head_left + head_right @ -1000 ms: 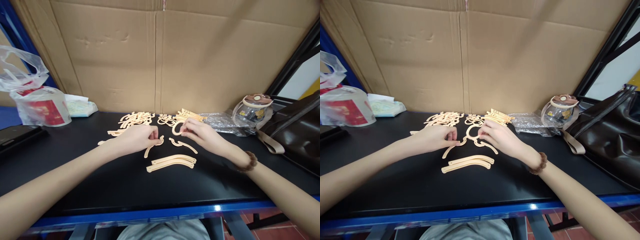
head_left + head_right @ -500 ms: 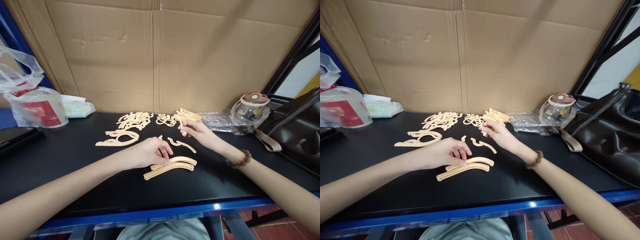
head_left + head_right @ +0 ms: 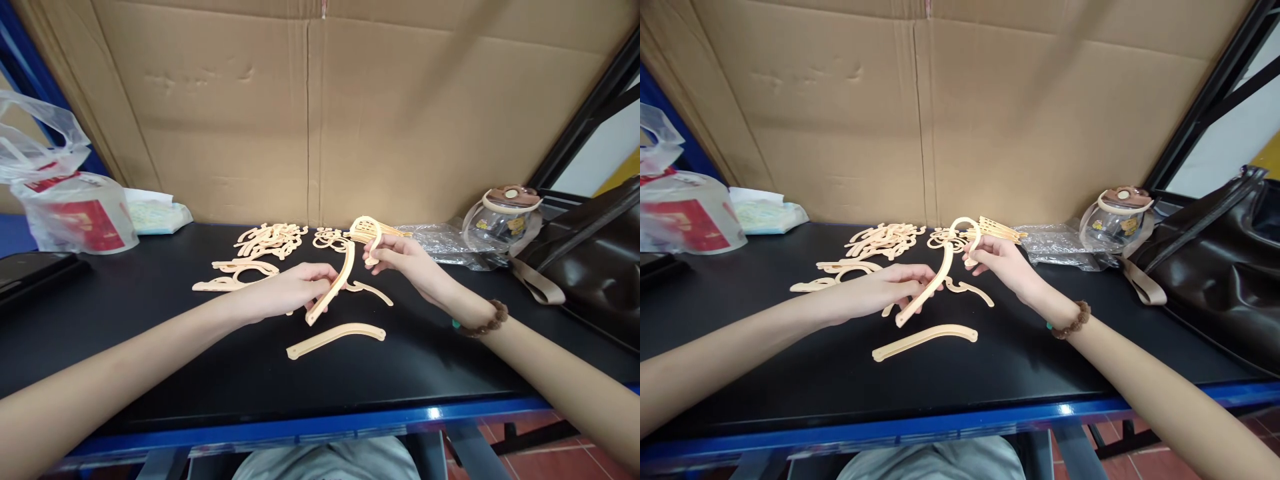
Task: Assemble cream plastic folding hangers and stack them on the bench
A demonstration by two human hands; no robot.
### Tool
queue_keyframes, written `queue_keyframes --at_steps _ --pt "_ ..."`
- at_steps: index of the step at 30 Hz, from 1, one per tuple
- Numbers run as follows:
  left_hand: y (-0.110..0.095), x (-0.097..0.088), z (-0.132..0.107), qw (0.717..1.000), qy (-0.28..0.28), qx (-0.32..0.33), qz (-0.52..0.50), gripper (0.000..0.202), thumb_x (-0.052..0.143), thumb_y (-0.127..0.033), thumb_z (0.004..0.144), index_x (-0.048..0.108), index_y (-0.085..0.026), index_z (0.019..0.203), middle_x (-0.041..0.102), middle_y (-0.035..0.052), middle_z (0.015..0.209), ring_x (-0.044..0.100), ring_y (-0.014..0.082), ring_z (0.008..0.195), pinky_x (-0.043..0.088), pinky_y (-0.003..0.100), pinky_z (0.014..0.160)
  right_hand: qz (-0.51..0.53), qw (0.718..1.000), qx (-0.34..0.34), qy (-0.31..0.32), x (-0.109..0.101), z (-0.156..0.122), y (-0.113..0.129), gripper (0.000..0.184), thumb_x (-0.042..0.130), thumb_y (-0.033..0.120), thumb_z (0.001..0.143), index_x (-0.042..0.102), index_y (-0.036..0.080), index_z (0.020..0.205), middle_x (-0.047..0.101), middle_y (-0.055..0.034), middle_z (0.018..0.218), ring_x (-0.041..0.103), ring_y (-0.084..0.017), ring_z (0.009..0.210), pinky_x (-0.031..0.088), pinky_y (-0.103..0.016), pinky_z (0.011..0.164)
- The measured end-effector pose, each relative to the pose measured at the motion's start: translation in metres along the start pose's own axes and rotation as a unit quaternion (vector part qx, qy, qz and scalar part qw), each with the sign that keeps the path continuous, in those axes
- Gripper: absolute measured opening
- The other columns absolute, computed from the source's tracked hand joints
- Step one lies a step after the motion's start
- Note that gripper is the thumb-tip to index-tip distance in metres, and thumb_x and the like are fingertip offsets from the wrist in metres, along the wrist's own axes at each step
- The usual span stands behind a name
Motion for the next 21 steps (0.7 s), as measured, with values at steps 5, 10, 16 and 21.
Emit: queue_keyframes --at_steps 5,10,16,21 --pt "-0.004 0.008 -0.001 0.998 0.051 0.024 -0.018 0.016 0.045 -0.020 0.080 0.053 -0.019 0.094 0.054 -0.0047 0.066 0.051 0.0101 0.059 0.038 0.020 0.053 0.036 0.999 -0.003 0.016 0.002 -0.005 0.004 0.012 0.062 0.028 0.080 0.068 0.017 0.082 0.066 -0.0030 0.092 0.061 -0.014 0.087 0.051 -0.029 0.080" --pt "-0.001 0.009 0.000 0.998 0.024 0.025 -0.047 0.021 0.038 -0.035 0.090 0.050 -0.019 0.087 0.041 -0.0060 0.061 0.037 0.0077 0.050 0.031 0.021 0.048 0.052 0.997 0.024 0.061 0.009 -0.008 -0.001 0.016 0.067 0.031 0.079 0.069 0.019 0.089 0.068 -0.0028 0.096 0.065 -0.015 0.088 0.053 -0.033 0.085" --pt "-0.003 0.009 -0.001 0.990 0.005 0.101 0.098 0.037 0.039 -0.049 0.093 0.059 -0.019 0.090 0.050 -0.0029 0.068 0.046 0.0098 0.060 0.038 0.022 0.056 0.074 0.994 0.040 0.066 0.012 -0.008 -0.003 0.023 0.070 0.028 0.076 0.061 0.020 0.096 0.069 -0.0012 0.090 0.066 -0.014 0.085 0.054 -0.031 0.084" --pt "-0.004 0.014 -0.002 0.981 0.000 0.143 0.134 0.015 0.039 -0.032 0.094 0.049 -0.020 0.093 0.060 -0.0001 0.091 0.054 0.0138 0.084 0.041 0.025 0.072 0.101 0.993 0.056 0.027 0.011 -0.010 0.001 0.038 0.068 0.017 0.073 0.051 0.023 0.106 0.066 0.0037 0.079 0.064 -0.012 0.081 0.052 -0.026 0.075"
Point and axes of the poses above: each hand's wrist, its own z-axis towards the middle knuckle, its own x-axis out of the palm, y = z × x, the point moved 4 cm from there along z, towards the middle knuckle
